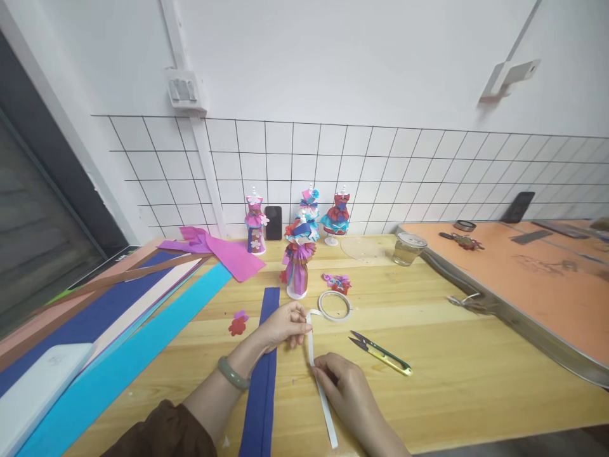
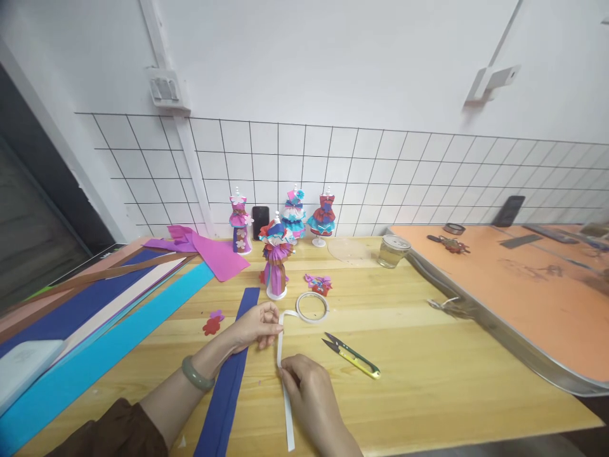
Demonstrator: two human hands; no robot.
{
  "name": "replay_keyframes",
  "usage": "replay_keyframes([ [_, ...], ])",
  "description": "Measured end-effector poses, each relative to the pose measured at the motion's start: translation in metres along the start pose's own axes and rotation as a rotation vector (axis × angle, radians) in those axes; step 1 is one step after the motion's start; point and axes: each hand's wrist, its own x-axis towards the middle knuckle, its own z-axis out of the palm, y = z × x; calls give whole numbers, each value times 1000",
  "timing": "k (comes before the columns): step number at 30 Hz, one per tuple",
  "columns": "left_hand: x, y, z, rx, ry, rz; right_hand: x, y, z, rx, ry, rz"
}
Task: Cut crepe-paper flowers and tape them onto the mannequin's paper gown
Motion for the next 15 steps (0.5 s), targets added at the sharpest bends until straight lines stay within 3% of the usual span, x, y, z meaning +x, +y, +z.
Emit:
replay_keyframes([
  [15, 1, -1, -3, 16, 41, 41, 0, 2, 0, -31, -2, -16],
])
